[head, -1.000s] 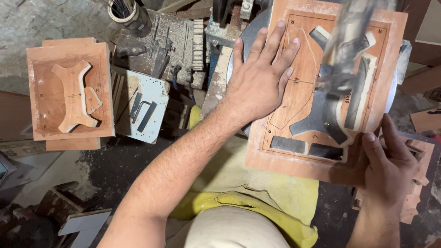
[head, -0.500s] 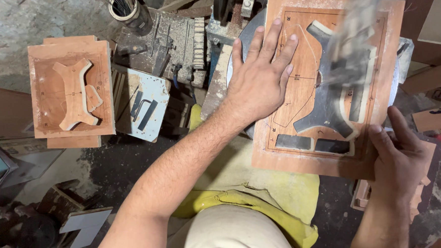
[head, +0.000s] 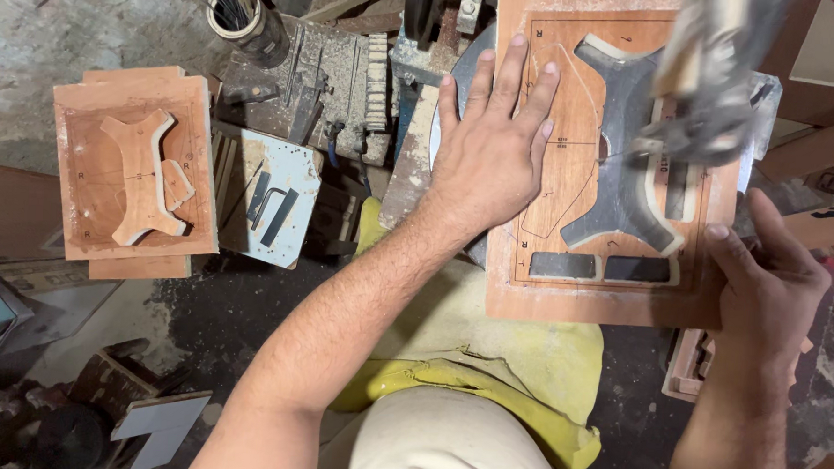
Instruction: The person guides a wooden board with a drawn pattern along a scroll saw blade, cutting out a shaped piece. They reposition the board repeatedly along the marked lines, remove the finished cut piece, and continue cutting another shape from the board.
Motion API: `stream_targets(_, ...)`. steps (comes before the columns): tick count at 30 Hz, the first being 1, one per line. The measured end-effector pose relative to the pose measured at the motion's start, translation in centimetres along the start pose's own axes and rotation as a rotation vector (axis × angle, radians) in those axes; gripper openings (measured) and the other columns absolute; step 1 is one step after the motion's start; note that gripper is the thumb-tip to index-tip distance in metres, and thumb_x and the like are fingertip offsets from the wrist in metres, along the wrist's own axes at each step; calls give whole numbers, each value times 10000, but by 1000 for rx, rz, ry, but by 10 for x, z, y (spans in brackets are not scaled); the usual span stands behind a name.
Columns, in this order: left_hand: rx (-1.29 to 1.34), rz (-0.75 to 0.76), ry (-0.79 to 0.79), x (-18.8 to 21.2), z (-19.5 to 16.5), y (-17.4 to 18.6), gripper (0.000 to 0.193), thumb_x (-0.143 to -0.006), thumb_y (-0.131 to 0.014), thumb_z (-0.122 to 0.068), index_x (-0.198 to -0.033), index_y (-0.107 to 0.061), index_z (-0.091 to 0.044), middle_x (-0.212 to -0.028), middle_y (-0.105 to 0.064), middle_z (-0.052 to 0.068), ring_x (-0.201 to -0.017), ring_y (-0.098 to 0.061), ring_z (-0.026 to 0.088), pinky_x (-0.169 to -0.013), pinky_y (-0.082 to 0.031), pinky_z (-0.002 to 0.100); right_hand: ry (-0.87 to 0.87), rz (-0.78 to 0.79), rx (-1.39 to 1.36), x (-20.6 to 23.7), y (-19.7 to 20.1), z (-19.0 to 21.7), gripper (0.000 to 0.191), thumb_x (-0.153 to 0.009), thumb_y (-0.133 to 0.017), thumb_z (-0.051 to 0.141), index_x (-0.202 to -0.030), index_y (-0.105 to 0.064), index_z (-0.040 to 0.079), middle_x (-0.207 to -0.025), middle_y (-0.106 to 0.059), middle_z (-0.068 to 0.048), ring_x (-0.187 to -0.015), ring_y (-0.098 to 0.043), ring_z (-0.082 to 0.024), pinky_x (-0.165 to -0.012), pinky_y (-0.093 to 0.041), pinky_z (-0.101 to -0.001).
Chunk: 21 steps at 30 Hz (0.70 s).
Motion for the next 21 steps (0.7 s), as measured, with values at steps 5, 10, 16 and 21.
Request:
stream_targets(5, 21, -24, 3, -1, 0, 1, 561, -1063, -520, -315, -1592, -390, -181, -1701, -169, 179, -1566, -221, 436, -1230, -104, 724, 58, 13, -23, -4, -1, -2, 501, -1006, -816, -30, -1470, -642, -101, -1030, -699, -27, -907, -645, -55, -803, -528, -193)
stream_targets(10, 16, -4, 16, -1, 0, 1, 570, -1060, -517, -318, -1596, -382, -179, -1700, -163, 181, -1565, -210, 436, -1222, -101, 728, 15, -7, -26, -5, 1, 0, 522, -998, -833, -16, -1482, -649, -83, -1012, -698, -9, -851, -636, -49, -761, -519, -184)
stream_targets(16, 22, -7, 32, -2, -1, 1, 560, -1069, -501, -325, -1596, -375, -184, -1698, -156, 183, -1564, -194, 440, -1221, -87, 727, 65, 19, -34, -10, -3, 7, 469, -1018, -849, -5, -1431, -655, -114, -950, -689, -23, -847, -620, -56, -761, -510, -195)
stream_targets(21, 8, -8, 32, -3, -1, 1, 560, -1075, -493, -318, -1600, -367, -167, -1698, -143, 192, -1566, -190, 441, -1222, -80, 726, 32, -35, 23, -12, -6, 15, 477, -925, -816, 60, -1349, -646, -79, -1046, -737, 5, -874, -674, -26, -769, -542, -163)
Point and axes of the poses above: each hand's wrist, its own x-axis away from the middle knuckle, its own y-axis out of the back of the hand, z = x × y, the point moved 2 cm from there along -x, towards the middle knuckle
